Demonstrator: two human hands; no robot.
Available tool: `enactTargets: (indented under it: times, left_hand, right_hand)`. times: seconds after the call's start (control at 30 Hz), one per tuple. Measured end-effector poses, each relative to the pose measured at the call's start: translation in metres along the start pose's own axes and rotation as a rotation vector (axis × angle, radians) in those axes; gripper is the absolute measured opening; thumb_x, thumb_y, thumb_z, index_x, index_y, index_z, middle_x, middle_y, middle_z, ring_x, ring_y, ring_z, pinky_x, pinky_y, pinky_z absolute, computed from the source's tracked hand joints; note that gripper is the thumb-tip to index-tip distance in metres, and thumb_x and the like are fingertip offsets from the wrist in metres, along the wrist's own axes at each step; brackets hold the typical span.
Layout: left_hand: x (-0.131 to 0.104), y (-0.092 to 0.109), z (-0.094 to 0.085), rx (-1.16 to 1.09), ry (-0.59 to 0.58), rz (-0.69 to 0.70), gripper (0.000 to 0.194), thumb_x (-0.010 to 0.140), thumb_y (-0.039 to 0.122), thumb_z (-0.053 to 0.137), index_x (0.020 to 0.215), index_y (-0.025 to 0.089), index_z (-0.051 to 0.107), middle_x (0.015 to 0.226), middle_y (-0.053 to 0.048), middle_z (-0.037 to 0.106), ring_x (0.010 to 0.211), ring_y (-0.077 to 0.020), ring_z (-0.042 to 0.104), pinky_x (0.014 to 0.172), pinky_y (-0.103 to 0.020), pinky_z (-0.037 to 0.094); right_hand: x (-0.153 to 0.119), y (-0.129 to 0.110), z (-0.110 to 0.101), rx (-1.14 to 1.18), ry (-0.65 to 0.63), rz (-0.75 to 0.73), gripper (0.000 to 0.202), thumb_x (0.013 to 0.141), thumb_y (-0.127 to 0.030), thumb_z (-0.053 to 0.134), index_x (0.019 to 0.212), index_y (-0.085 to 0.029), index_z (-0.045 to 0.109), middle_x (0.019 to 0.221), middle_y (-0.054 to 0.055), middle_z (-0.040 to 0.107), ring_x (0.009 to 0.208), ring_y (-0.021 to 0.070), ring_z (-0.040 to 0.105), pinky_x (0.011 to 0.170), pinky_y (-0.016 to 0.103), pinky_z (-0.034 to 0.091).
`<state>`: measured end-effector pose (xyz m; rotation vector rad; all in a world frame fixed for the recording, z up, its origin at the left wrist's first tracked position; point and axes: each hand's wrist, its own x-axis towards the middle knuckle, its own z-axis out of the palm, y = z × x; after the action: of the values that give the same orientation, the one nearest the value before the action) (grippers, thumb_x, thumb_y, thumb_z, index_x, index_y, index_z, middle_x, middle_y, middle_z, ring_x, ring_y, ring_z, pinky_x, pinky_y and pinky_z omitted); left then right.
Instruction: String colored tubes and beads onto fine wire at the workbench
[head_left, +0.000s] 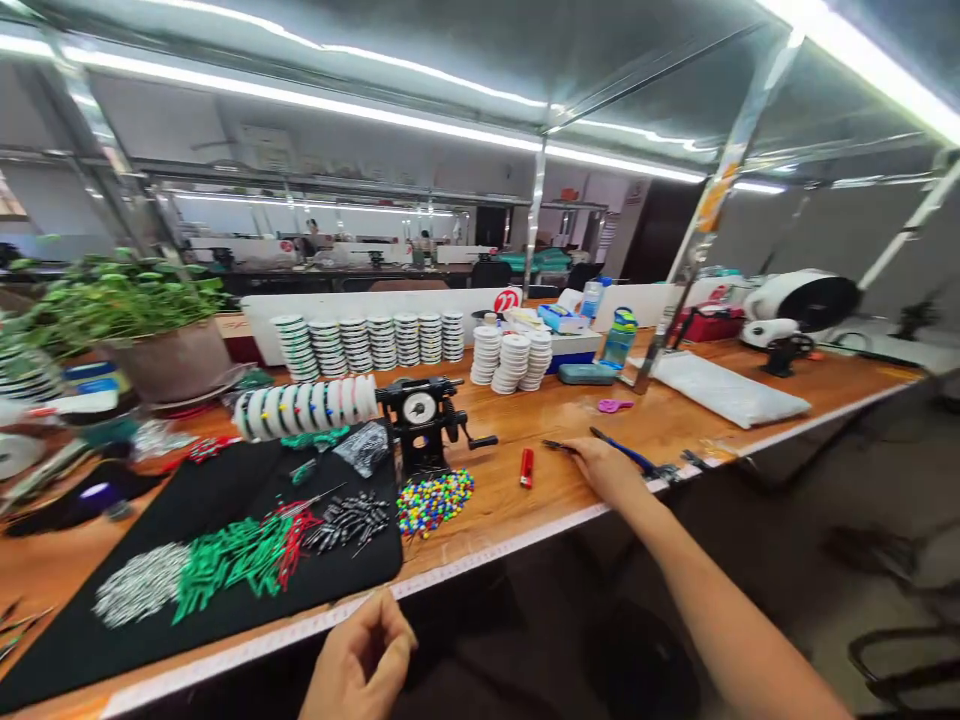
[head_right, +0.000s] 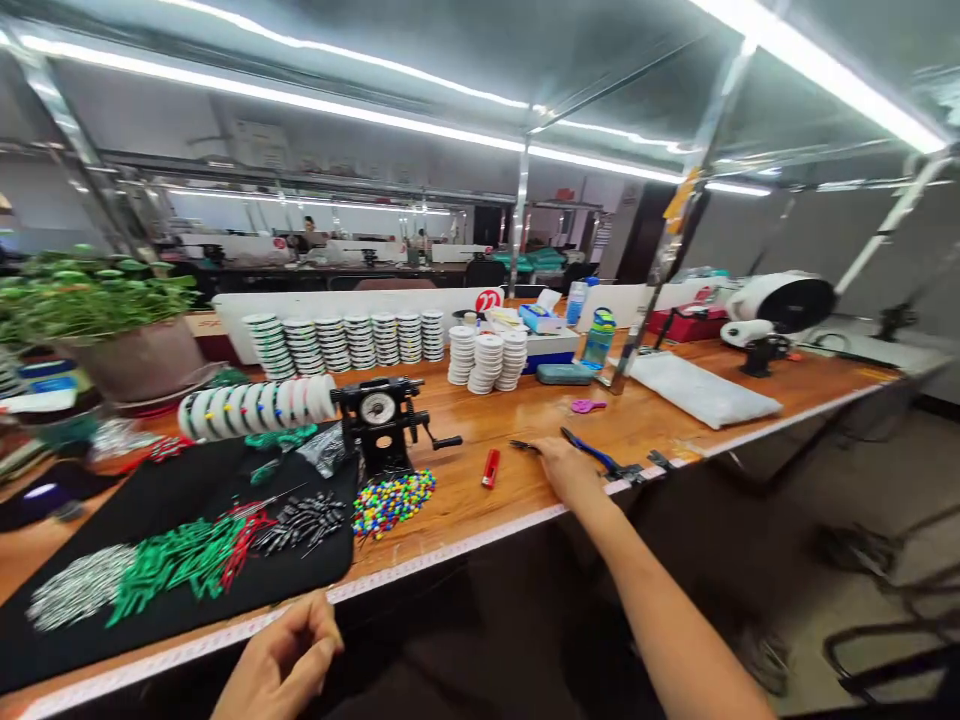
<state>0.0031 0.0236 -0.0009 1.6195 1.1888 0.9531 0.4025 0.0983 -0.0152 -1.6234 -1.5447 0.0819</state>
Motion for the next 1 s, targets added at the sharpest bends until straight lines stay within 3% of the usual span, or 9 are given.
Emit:
enactTargets:
  times: [0.13,0.23,0.3,0.33,0.37,0.47,0.53,0.77,1.0]
  left_hand:
    - [-0.009,0.025,0.005,0.101,0.026,-0.016,0.022,0.074,0.038,0.057,0.061,0.022,0.048,0.059,0.001,0.049,0.056,-0.0159,0.045,0.054,-0.025,0.039]
    - [-0.014,0.025,0.007,0.167,0.042,0.015,0.017,0.075,0.029,0.056,0.063,0.022,0.047,0.057,0.003,0.047,0.053,-0.0141,0.042,0.051,-0.023,0.034]
    - [-0.015,0.021,0.008,0.213,0.042,0.053,0.015,0.075,0.025,0.055,0.064,0.022,0.046,0.056,0.004,0.045,0.051,-0.0131,0.041,0.05,-0.022,0.032]
    - [-0.016,0.019,0.008,0.238,0.046,0.074,0.015,0.075,0.023,0.055,0.064,0.022,0.046,0.056,0.004,0.045,0.051,-0.0128,0.041,0.049,-0.022,0.032]
    - [-0.016,0.017,0.008,0.264,0.055,0.095,0.015,0.076,0.021,0.054,0.064,0.022,0.045,0.056,0.004,0.046,0.051,-0.0126,0.042,0.049,-0.022,0.032]
    - [-0.017,0.014,0.007,0.333,0.084,0.16,0.015,0.077,0.018,0.052,0.065,0.022,0.045,0.057,0.004,0.047,0.05,-0.0123,0.044,0.049,-0.021,0.034]
    - [-0.019,0.013,0.007,0.365,0.095,0.196,0.015,0.077,0.017,0.051,0.065,0.022,0.044,0.057,0.004,0.047,0.05,-0.0122,0.044,0.049,-0.021,0.034]
    - [-0.024,0.014,0.009,0.375,0.047,0.216,0.013,0.075,0.015,0.051,0.066,0.022,0.044,0.057,0.004,0.047,0.05,-0.0119,0.044,0.048,-0.02,0.034]
    - [-0.023,0.009,0.013,0.35,0.0,0.214,0.016,0.073,0.014,0.052,0.067,0.022,0.041,0.058,0.005,0.043,0.051,-0.0116,0.041,0.049,-0.021,0.031]
  right_hand:
    - [-0.001,0.007,0.002,-0.004,0.062,0.025,0.018,0.088,-0.03,0.051,0.081,-0.02,0.065,0.081,0.014,0.067,0.084,0.0316,0.063,0.088,0.047,0.05]
    - [-0.028,-0.018,0.004,0.034,0.159,0.048,0.031,0.096,-0.043,0.044,0.101,-0.018,0.061,0.096,0.016,0.064,0.094,0.0328,0.06,0.086,0.047,0.048]
    - [-0.063,-0.049,0.01,0.146,0.088,0.079,0.041,0.1,-0.053,0.041,0.113,-0.019,0.059,0.086,0.009,0.06,0.077,0.0264,0.058,0.07,0.038,0.05]
    - [-0.084,-0.067,0.014,0.236,-0.021,0.102,0.046,0.103,-0.058,0.036,0.116,-0.02,0.059,0.073,0.002,0.053,0.059,0.02,0.05,0.055,0.03,0.044]
    - [-0.105,-0.087,0.02,0.513,-0.257,0.208,0.05,0.103,-0.063,0.036,0.119,-0.021,0.058,0.069,-0.001,0.047,0.053,0.0162,0.043,0.049,0.026,0.038]
    - [-0.16,-0.139,0.043,1.096,-0.872,0.416,0.058,0.092,-0.079,0.048,0.096,-0.022,0.056,0.062,-0.007,0.034,0.048,0.0099,0.028,0.045,0.021,0.025]
    - [-0.181,-0.161,0.06,1.224,-1.011,0.405,0.062,0.086,-0.083,0.053,0.084,-0.021,0.052,0.06,-0.008,0.033,0.049,0.0087,0.024,0.047,0.022,0.022]
    - [-0.193,-0.165,0.101,1.336,-0.942,0.449,0.063,0.085,-0.083,0.055,0.076,-0.022,0.044,0.056,-0.009,0.036,0.046,0.0077,0.023,0.045,0.021,0.019]
    - [-0.197,-0.173,0.106,1.349,-0.954,0.426,0.066,0.081,-0.086,0.056,0.07,-0.024,0.039,0.053,-0.01,0.032,0.042,0.0067,0.02,0.043,0.02,0.019]
